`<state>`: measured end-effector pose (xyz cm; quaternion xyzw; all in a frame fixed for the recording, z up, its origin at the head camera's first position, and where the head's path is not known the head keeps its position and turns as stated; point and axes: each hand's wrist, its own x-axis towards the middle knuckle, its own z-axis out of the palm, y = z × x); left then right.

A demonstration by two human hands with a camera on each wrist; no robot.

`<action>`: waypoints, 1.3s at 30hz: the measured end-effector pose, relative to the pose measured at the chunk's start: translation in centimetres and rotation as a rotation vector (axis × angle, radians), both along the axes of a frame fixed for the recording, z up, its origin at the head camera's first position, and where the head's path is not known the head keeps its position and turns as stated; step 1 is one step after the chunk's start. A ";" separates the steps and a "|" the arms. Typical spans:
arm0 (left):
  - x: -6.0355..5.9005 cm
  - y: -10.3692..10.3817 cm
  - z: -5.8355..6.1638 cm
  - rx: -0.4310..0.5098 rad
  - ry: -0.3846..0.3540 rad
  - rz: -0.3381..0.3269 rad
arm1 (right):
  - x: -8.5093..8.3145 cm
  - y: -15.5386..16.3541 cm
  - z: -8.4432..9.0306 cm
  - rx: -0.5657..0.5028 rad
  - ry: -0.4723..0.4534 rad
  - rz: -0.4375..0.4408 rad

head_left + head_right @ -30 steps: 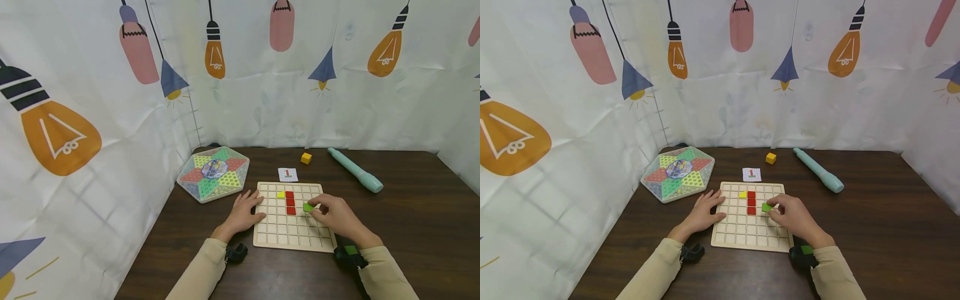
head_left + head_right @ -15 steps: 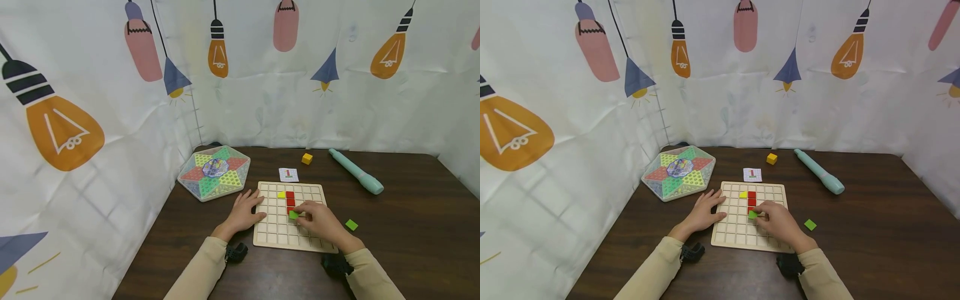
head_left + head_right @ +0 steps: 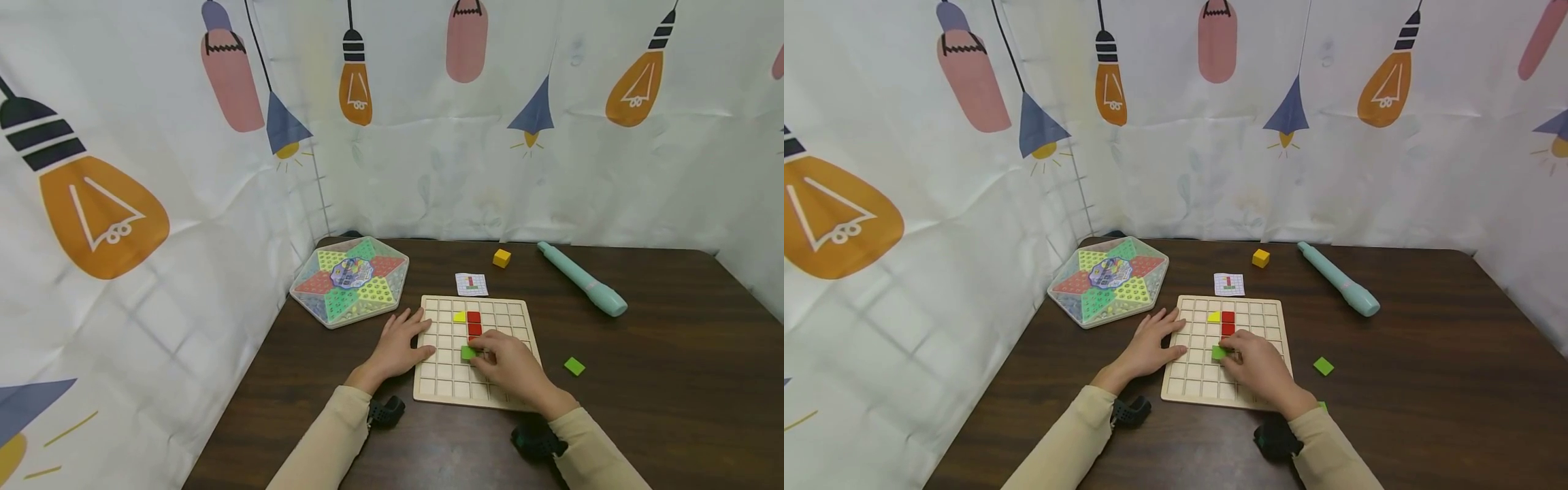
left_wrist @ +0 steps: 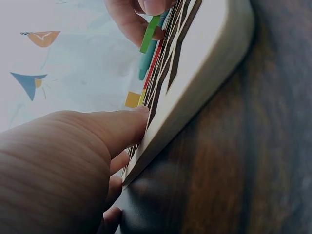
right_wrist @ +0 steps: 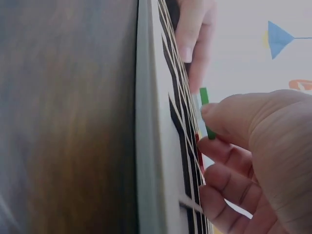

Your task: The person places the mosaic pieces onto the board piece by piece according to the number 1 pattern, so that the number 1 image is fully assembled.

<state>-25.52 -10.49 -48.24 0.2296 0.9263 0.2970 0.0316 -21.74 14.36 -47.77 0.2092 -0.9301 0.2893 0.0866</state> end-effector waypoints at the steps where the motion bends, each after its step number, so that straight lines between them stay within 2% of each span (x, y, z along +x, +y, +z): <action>1: 0.0 0.0 0.0 0.001 0.001 0.000 | 0.0 -0.1 0.0 -0.004 -0.002 -0.002; 26: -0.1 0.1 -0.1 -0.005 -0.001 0.015 | 0.3 -1.0 -0.7 0.014 -0.003 -0.022; 39: 0.0 0.0 -0.1 0.006 0.010 0.000 | 0.3 -1.3 -0.6 0.015 -0.007 -0.047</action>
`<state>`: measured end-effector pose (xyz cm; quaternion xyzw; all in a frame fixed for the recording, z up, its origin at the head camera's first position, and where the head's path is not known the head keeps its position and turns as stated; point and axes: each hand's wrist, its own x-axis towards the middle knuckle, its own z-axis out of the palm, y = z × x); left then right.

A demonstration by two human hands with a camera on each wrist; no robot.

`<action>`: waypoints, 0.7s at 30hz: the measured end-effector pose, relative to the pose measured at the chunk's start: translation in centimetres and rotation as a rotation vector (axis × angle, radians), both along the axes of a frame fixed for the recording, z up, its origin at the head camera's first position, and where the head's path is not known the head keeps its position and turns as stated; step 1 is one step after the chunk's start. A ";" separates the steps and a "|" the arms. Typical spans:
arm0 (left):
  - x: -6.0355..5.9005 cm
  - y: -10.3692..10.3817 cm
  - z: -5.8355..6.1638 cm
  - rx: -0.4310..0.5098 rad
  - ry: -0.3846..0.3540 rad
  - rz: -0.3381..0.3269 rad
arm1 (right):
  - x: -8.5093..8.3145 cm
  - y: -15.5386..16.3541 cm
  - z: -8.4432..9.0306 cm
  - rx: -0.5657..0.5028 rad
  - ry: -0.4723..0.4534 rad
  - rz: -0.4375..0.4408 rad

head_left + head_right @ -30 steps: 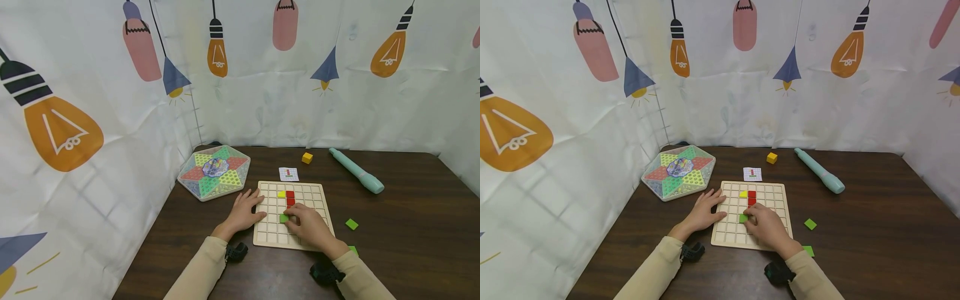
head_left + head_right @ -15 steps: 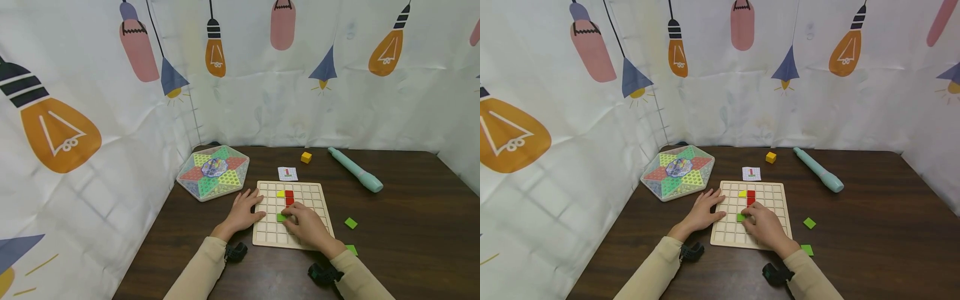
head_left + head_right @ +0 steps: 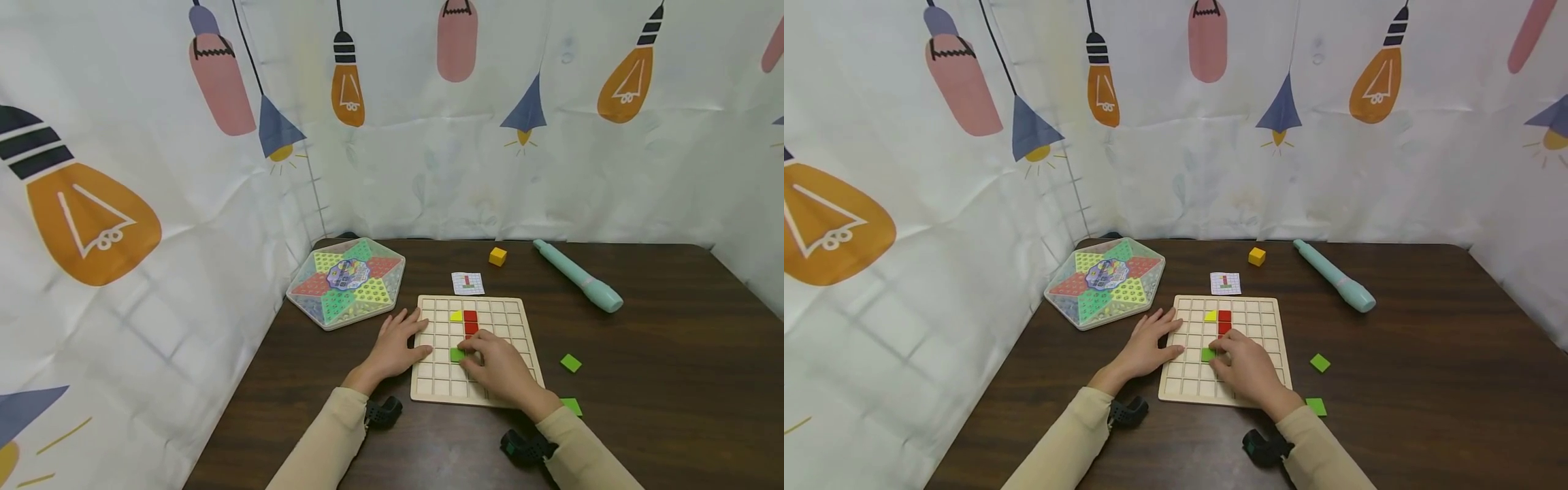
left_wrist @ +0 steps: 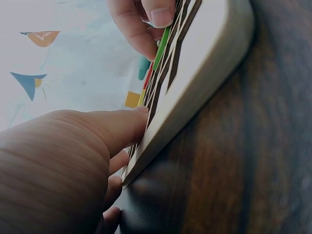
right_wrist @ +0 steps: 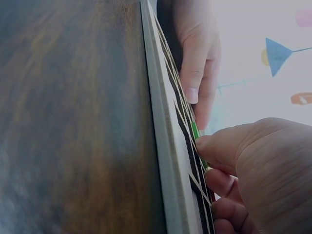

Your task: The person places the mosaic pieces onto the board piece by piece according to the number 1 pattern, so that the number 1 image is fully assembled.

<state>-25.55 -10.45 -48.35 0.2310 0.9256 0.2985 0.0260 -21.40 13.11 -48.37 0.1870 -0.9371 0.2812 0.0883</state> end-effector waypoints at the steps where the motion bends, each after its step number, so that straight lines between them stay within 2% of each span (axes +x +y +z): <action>1: 0.0 0.0 0.0 0.004 0.002 -0.003 | 0.0 0.0 0.0 -0.001 -0.001 0.000; 8: 0.1 -0.1 0.0 0.024 0.032 -0.017 | 0.0 0.5 0.5 -0.035 -0.020 0.023; 11: 0.1 -0.1 0.0 0.024 0.017 -0.013 | -0.1 1.3 1.2 -0.068 -0.026 0.023; 15: 0.0 -0.2 0.0 0.008 -0.015 -0.004 | -0.3 3.2 2.4 -0.106 -0.008 -0.002; 21: -0.1 -0.1 -0.1 -0.004 -0.016 -0.006 | -0.7 7.4 3.6 -0.143 0.042 -0.043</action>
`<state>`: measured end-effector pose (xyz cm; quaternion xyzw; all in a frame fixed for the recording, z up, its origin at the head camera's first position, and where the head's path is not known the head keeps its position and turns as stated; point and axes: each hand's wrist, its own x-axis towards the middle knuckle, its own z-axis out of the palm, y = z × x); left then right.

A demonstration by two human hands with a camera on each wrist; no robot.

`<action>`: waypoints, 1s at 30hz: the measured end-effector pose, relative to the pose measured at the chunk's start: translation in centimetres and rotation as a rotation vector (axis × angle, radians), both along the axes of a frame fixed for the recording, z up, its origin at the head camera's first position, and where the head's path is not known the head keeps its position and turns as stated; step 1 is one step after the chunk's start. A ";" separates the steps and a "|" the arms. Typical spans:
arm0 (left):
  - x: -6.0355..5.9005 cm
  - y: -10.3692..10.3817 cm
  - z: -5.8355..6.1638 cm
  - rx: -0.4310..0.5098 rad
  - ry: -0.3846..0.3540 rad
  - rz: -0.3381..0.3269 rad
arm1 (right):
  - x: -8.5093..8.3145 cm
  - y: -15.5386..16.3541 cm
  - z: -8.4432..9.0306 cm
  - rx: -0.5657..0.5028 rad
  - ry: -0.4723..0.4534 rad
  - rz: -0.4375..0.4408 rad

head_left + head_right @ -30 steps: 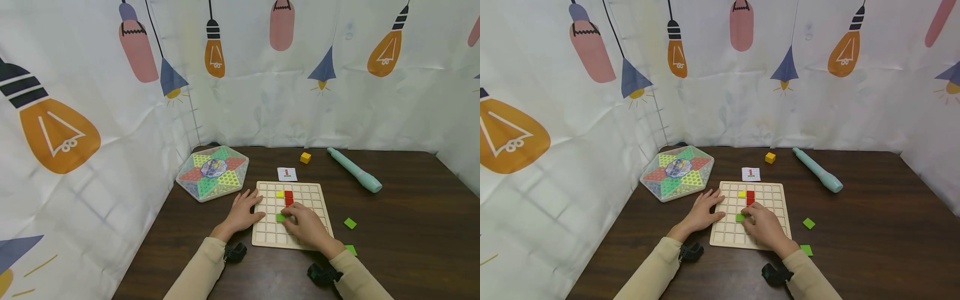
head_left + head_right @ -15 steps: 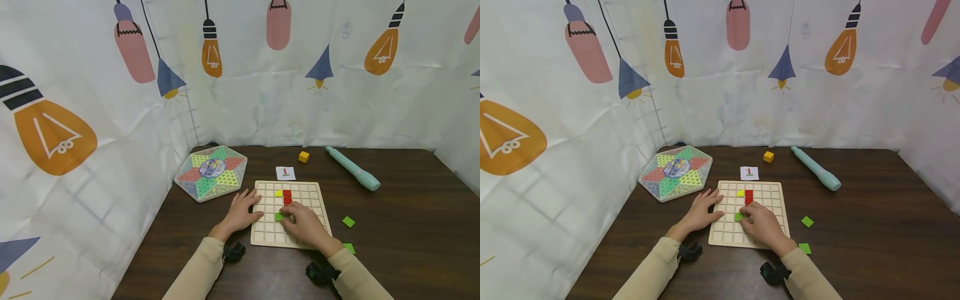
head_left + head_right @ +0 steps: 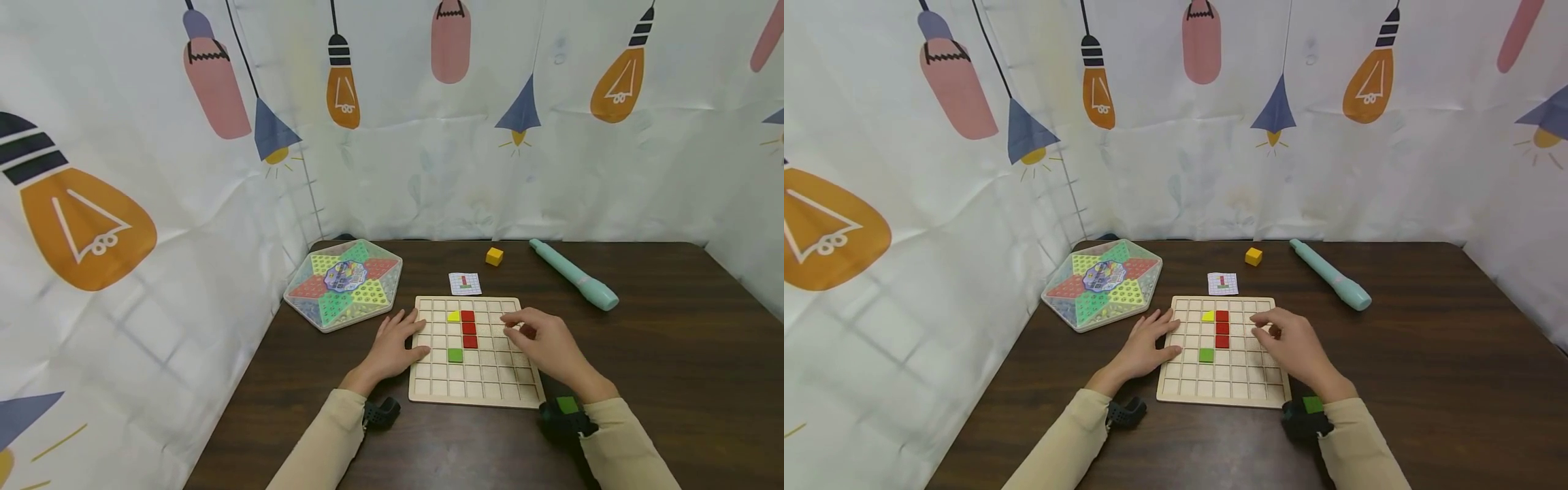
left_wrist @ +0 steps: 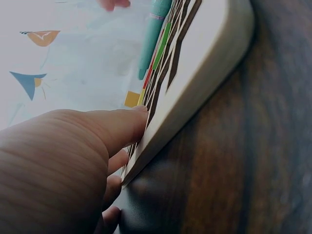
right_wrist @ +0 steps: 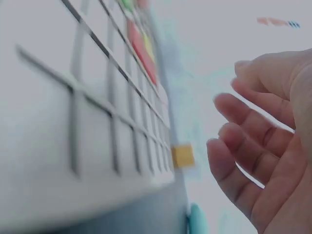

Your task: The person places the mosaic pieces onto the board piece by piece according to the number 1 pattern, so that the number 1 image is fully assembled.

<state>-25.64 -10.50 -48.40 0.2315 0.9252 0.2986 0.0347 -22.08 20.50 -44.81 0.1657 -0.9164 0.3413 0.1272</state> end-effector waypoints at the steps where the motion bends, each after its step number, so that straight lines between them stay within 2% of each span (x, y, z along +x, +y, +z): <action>1: 0.0 0.0 0.0 0.002 0.001 0.001 | 0.0 0.7 0.1 -0.005 0.008 -0.004; 5: 0.1 0.0 0.0 0.005 0.003 0.006 | 0.1 3.4 0.6 0.007 -0.025 -0.020; 11: 0.0 0.0 0.0 0.010 0.006 0.003 | 0.5 6.5 0.8 0.126 -0.185 -0.033; 18: 0.1 0.0 0.1 0.018 0.002 0.000 | 0.6 8.4 0.5 0.203 -0.308 -0.014; 24: 0.1 -0.1 0.2 0.020 -0.003 -0.001 | 0.6 9.6 0.5 0.229 -0.436 0.032; 30: 0.3 0.0 0.4 0.009 -0.013 0.005 | 0.7 10.0 0.5 0.221 -0.497 0.105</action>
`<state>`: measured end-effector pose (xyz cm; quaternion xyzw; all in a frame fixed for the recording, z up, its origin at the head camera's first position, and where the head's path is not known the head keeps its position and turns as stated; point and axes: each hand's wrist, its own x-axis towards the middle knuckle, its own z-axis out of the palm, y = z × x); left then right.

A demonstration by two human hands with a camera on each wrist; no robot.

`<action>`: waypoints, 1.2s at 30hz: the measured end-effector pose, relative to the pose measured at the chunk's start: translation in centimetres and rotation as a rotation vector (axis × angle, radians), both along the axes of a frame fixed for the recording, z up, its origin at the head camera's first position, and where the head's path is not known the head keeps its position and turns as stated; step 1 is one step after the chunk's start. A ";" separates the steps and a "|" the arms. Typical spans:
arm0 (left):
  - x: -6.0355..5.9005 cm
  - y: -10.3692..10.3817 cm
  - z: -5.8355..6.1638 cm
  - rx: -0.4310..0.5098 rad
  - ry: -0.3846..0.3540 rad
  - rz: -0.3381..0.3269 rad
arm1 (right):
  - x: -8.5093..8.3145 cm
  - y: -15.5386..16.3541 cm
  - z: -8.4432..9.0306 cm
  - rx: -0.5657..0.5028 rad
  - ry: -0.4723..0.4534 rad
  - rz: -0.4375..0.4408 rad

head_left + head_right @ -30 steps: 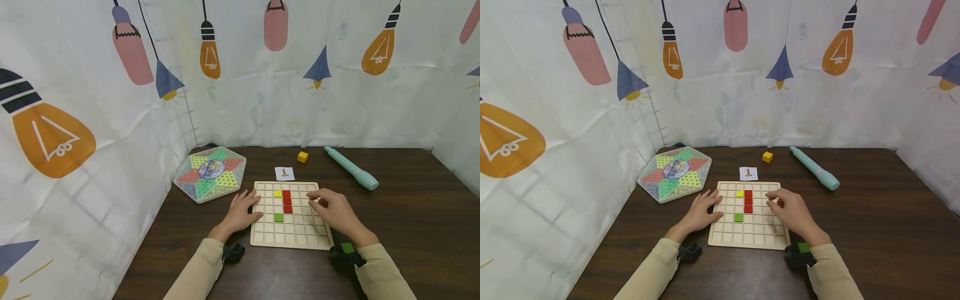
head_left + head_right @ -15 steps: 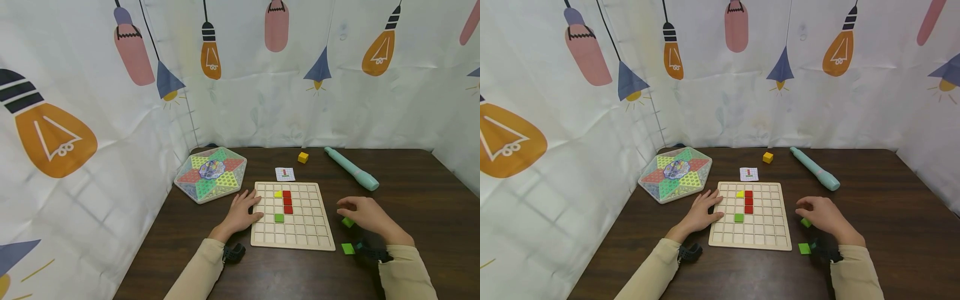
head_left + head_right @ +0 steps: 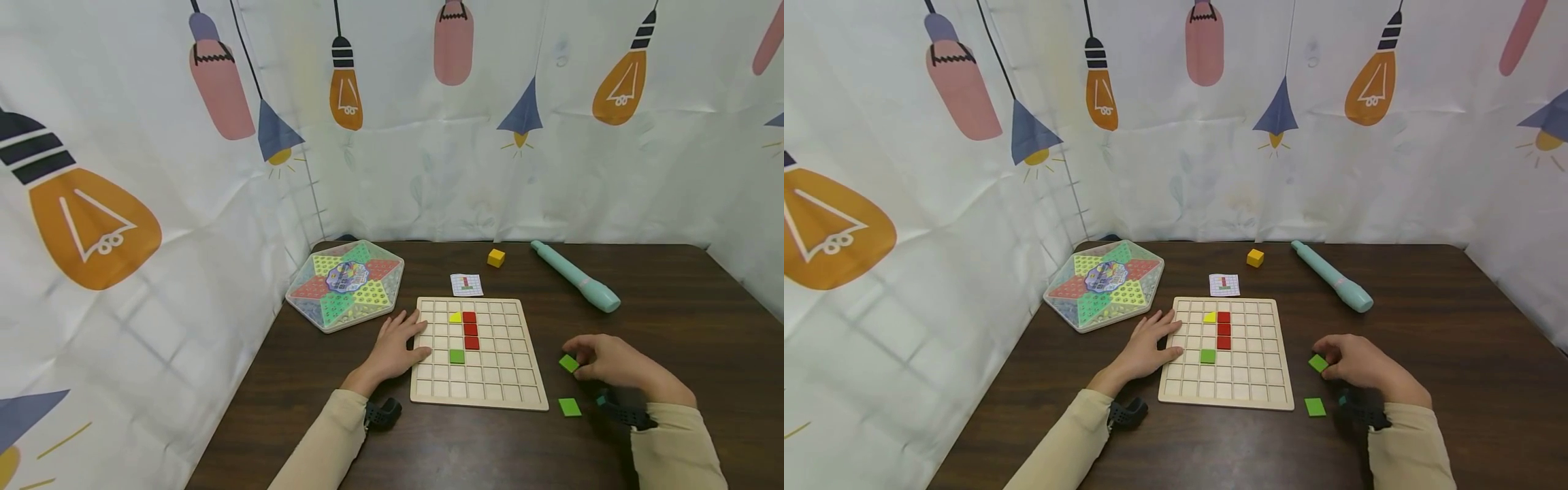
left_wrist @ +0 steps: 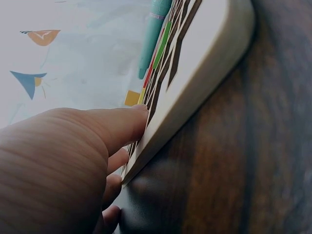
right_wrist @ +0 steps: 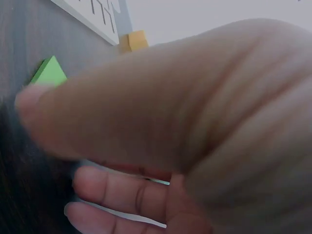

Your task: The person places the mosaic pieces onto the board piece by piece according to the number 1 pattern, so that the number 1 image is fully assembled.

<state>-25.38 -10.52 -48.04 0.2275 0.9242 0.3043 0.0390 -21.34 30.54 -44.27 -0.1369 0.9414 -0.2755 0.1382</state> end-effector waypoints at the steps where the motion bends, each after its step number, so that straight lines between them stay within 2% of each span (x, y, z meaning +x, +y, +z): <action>1: 0.0 0.0 0.0 0.002 0.000 0.000 | 0.0 0.0 0.0 -0.007 -0.005 0.007; 13: -0.1 0.0 -0.1 -0.003 0.010 0.000 | -0.4 -1.0 -0.8 -0.045 0.031 0.018; 25: 0.0 0.0 0.0 0.012 0.009 -0.002 | -0.6 -1.7 -1.2 0.025 0.149 -0.074; 36: 0.0 0.0 -0.1 0.018 0.022 -0.010 | -1.1 -2.6 -1.6 0.052 0.221 -0.056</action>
